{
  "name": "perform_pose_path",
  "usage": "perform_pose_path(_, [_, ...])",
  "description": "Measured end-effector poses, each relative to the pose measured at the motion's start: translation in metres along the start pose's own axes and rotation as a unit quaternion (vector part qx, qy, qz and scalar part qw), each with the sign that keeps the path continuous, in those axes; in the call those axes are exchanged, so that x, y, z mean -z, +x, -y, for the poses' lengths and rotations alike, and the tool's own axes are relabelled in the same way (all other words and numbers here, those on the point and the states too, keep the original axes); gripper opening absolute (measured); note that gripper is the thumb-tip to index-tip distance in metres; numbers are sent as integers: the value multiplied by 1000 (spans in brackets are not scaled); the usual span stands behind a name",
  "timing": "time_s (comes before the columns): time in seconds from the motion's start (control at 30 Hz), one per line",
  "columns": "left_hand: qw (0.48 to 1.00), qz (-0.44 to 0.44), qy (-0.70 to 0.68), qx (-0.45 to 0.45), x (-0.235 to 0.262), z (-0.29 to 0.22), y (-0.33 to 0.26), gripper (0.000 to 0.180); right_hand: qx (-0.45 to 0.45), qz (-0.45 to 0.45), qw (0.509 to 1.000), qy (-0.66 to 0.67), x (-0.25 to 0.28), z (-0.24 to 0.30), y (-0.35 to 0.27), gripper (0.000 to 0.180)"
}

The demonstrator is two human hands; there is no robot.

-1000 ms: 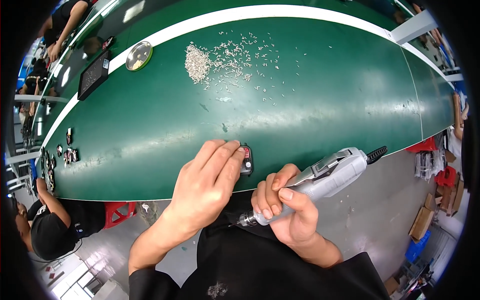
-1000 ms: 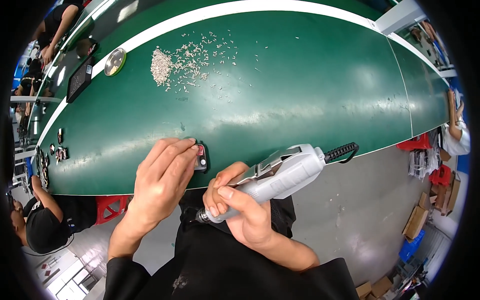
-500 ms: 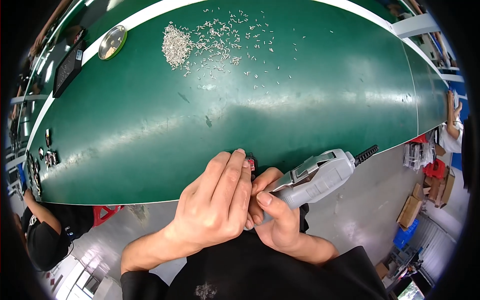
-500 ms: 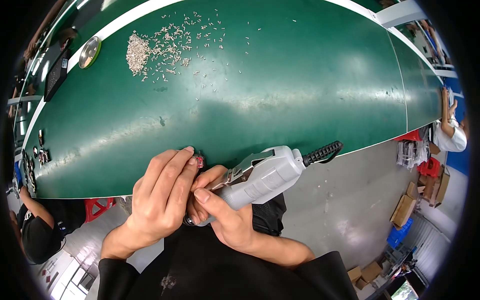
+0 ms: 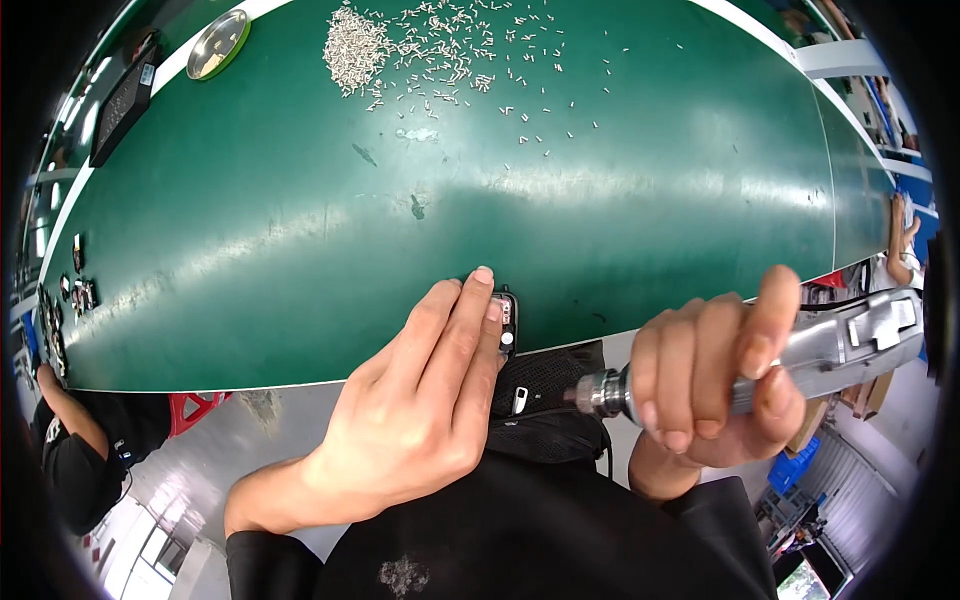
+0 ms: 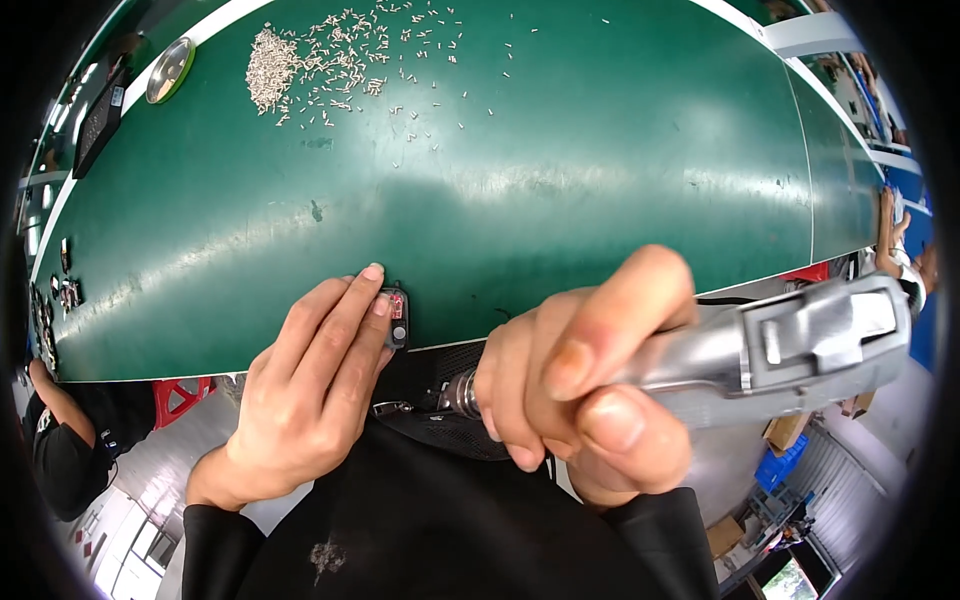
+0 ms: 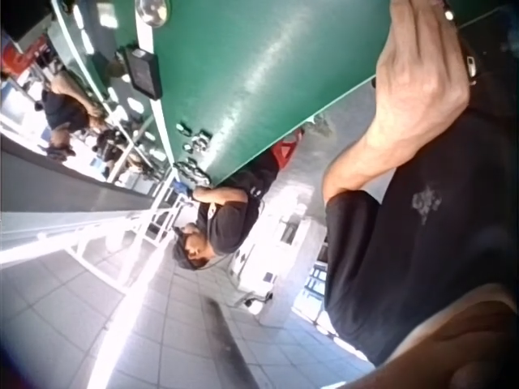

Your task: Assembling small electronic components using an electric screwdriver.

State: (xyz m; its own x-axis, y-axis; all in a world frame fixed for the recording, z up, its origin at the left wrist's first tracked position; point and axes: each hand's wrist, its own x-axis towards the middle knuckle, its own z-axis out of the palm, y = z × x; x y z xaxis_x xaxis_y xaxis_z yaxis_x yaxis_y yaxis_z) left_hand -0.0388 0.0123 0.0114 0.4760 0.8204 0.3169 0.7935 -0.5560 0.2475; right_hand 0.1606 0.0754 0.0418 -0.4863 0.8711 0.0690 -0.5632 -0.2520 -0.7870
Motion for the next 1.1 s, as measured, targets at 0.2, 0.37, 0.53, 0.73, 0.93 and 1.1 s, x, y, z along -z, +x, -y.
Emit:
perform_pose_path(0.2, [999, 32, 11, -9, -2, 1, -8, 42, 51, 120, 989, -64, 10, 4, 34, 16])
perform_pose_path(0.37, [1000, 15, 4, 9, -4, 1, -10, 42, 43, 125, 989, -72, 12, -13, 43, 20])
perform_pose_path(0.53, [1000, -6, -1, 9, -6, 3, -11, 40, 60, 106, 991, -62, 11, -23, 45, 18])
perform_pose_path(0.73, [999, -34, -6, 10, -12, 3, -11, 33, 57, 86, 991, -80, 9, -27, 43, 17])
perform_pose_path(0.93, [997, -38, -56, 37, -10, -2, -13, 34, 53, 103, 983, -144, -7, -25, 43, 19])
perform_pose_path(1.1, [998, -37, -42, 29, -8, 1, -12, 31, 48, 129, 977, -166, -9, -28, 45, 18])
